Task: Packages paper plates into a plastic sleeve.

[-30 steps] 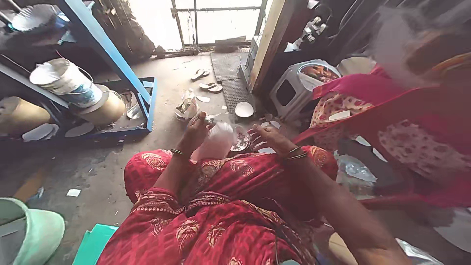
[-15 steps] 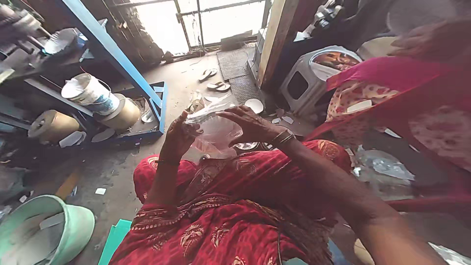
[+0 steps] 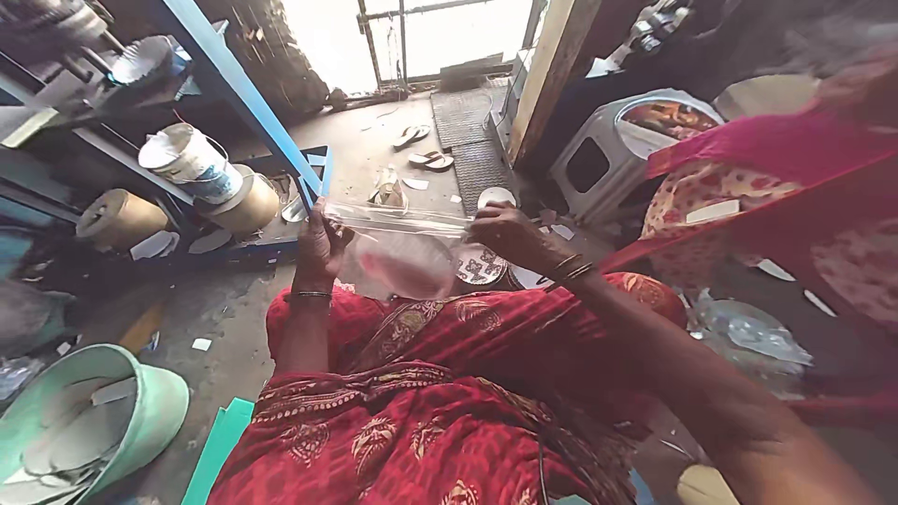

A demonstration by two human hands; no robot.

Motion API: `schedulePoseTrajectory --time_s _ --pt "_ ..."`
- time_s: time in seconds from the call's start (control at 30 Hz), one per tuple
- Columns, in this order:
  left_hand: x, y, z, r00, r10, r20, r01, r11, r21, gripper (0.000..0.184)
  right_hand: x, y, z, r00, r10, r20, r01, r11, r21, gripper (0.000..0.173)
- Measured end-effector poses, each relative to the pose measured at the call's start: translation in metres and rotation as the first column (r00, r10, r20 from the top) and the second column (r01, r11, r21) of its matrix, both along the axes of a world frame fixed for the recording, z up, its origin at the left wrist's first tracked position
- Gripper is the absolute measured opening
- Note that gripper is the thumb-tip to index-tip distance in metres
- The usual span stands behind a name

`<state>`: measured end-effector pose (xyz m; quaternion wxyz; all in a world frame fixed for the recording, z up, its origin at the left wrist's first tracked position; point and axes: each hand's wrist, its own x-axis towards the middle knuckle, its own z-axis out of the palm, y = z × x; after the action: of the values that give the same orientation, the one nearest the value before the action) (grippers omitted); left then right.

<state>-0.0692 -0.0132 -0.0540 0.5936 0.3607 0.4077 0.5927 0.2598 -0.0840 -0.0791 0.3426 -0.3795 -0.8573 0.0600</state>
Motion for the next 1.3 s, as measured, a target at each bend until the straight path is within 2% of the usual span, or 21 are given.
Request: schedulePoseTrajectory --time_s 0.07,0.13,0.27,0.33,0.43,0.5,0.57,0.6,0.67,0.7,0.73,0.77,0.83,0.93,1.0,1.07,1.13,1.2,1.23,1.3 --pt "-0.008 0.003 -0.002 0.975 0.103 -0.196 -0.120 0.990 -0.078 0.021 -0.009 -0.002 0.025 0.999 -0.040 -0.023 0.041 0.998 0.057 0.017" --pt "-0.014 0.007 -0.011 0.945 0.111 -0.309 -0.157 0.979 -0.128 0.024 -0.022 -0.002 0.042 0.997 -0.082 -0.002 0.081 0.990 0.117 0.015" --pt "-0.016 0.005 -0.027 0.898 0.019 -0.440 -0.101 0.981 -0.164 0.039 -0.033 0.006 0.061 0.973 -0.167 -0.161 0.194 0.966 0.169 0.015" --pt "-0.009 -0.004 -0.031 0.898 -0.011 -0.440 -0.019 0.998 -0.064 0.044 -0.029 0.010 0.070 0.944 -0.209 -0.254 0.244 0.963 0.114 0.016" --pt "0.004 -0.013 -0.031 0.945 -0.012 -0.328 0.062 0.988 0.144 0.041 -0.016 0.014 0.079 0.875 -0.310 -0.371 0.303 0.950 -0.079 0.020" --pt "0.017 -0.019 -0.023 0.977 -0.026 -0.210 0.061 0.984 0.165 0.033 -0.010 0.009 0.086 0.809 -0.383 -0.445 0.314 0.923 -0.222 0.024" --pt "0.031 -0.025 -0.016 0.983 -0.054 -0.176 0.085 0.982 0.172 0.030 -0.009 0.002 0.086 0.755 -0.417 -0.506 0.332 0.909 -0.253 0.026" --pt "0.039 -0.027 -0.016 0.973 -0.072 -0.221 0.112 0.978 0.174 0.029 -0.008 -0.002 0.080 0.745 -0.441 -0.501 0.361 0.897 -0.254 0.027" --pt "0.051 -0.030 -0.030 0.898 -0.092 -0.430 0.172 0.973 0.153 0.032 -0.009 -0.016 0.053 0.781 -0.526 -0.335 0.427 0.843 -0.329 0.029" --pt "0.052 -0.031 -0.041 0.827 -0.139 -0.544 0.228 0.969 0.098 0.037 -0.009 -0.024 0.034 0.833 -0.515 -0.203 0.423 0.829 -0.366 0.027" --pt "0.055 -0.029 -0.053 0.775 -0.143 -0.615 0.219 0.974 0.050 0.046 -0.006 -0.028 0.015 0.867 -0.484 -0.120 0.414 0.832 -0.370 0.025" --pt "0.057 -0.022 -0.057 0.754 -0.132 -0.643 0.190 0.982 0.020 0.051 0.001 -0.026 -0.001 0.879 -0.468 -0.094 0.413 0.844 -0.341 0.022" --pt "0.060 -0.015 -0.055 0.812 -0.064 -0.580 0.086 0.996 0.010 0.049 0.014 -0.017 -0.017 0.881 -0.452 -0.141 0.390 0.861 -0.326 0.021" --pt "0.052 -0.015 -0.041 0.869 0.025 -0.493 0.007 0.998 0.062 0.033 0.009 -0.030 -0.022 0.845 -0.436 -0.310 0.302 0.867 -0.396 0.023" --pt "0.051 -0.002 -0.023 0.911 0.092 -0.401 -0.035 0.989 0.147 0.025 0.004 -0.023 -0.011 0.771 -0.421 -0.478 0.176 0.862 -0.474 0.023" --pt "0.045 0.007 -0.012 0.927 0.127 -0.353 -0.060 0.979 0.194 0.028 -0.003 -0.019 -0.001 0.686 -0.379 -0.622 0.042 0.873 -0.486 0.020" --pt "0.040 0.022 -0.010 0.949 0.176 -0.262 -0.117 0.967 0.227 0.022 -0.009 -0.020 0.007 0.616 -0.338 -0.711 -0.053 0.883 -0.466 0.016" --pt "0.042 0.044 -0.006 0.963 0.253 -0.096 -0.232 0.954 0.192 0.011 -0.011 -0.021 0.017 0.566 -0.321 -0.759 -0.103 0.886 -0.452 0.016" --pt "0.044 0.050 -0.003 0.960 0.278 -0.038 -0.270 0.952 0.145 0.012 -0.013 -0.021 0.023 0.570 -0.307 -0.762 -0.117 0.888 -0.445 0.015" --pt "0.051 0.058 0.005 0.945 0.325 0.041 -0.327 0.943 0.062 0.019 -0.015 -0.026 0.032 0.660 -0.277 -0.698 -0.093 0.892 -0.442 0.016"
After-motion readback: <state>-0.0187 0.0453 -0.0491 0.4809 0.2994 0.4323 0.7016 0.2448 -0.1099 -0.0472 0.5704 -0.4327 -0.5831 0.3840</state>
